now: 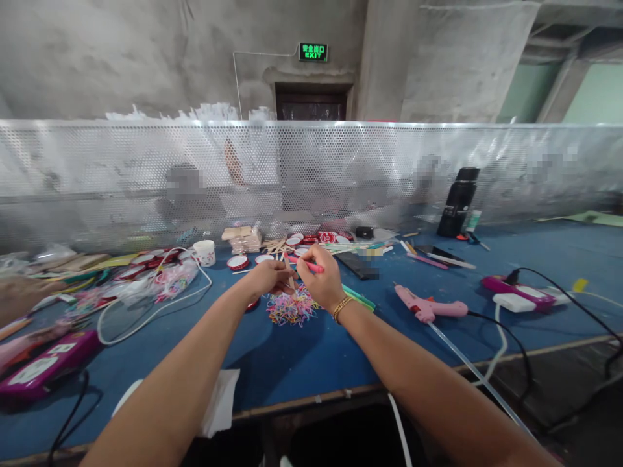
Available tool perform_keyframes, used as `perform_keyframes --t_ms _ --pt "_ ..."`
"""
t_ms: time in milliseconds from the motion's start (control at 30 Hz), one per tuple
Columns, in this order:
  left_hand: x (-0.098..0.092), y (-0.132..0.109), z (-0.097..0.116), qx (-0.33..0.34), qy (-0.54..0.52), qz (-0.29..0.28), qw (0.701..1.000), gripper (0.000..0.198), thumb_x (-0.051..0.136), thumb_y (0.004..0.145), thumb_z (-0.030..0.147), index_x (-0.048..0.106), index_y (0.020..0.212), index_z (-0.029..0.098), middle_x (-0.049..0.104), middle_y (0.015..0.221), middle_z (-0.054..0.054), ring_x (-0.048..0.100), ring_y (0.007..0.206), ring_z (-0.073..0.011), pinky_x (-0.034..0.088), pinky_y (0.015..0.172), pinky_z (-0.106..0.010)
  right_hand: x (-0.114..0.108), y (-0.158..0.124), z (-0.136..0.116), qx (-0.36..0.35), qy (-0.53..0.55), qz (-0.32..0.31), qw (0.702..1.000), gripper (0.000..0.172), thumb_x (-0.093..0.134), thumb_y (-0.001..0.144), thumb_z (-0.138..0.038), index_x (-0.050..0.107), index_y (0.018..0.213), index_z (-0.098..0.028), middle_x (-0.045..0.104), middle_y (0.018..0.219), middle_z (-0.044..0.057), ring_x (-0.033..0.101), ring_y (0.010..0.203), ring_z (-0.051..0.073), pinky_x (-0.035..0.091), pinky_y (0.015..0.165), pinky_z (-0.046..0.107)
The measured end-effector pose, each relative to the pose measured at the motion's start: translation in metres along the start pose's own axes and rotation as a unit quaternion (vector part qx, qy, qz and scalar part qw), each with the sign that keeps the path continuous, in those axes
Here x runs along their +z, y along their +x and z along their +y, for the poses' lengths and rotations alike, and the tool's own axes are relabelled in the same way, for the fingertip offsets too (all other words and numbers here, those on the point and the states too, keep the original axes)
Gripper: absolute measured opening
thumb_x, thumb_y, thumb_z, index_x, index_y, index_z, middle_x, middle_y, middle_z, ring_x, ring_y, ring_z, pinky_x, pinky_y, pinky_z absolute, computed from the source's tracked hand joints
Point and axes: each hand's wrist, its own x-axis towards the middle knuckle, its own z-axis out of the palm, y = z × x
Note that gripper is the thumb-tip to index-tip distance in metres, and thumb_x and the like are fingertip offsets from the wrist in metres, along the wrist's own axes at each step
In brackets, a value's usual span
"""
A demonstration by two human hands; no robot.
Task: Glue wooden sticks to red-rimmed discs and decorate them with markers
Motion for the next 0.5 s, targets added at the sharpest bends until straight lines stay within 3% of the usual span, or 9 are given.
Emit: perform_keyframes --t_ms 500 --pt "0.0028 -0.0021 0.0032 -0.013 -0.005 0.004 1.000 0.039 0.076 0.064 0.049 0.065 0.077 0.013 0.072 0.074 -0.009 0.067 0.062 -0.0165 0.040 0.053 -0.023 0.0004 0.0002 -0.0004 -0.001 0.007 -0.004 1.000 0.009 0.053 0.080 -0.020 0.050 0.072 -0.022 0.058 0.071 0.000 0.053 0.073 0.017 0.040 0.070 0.030"
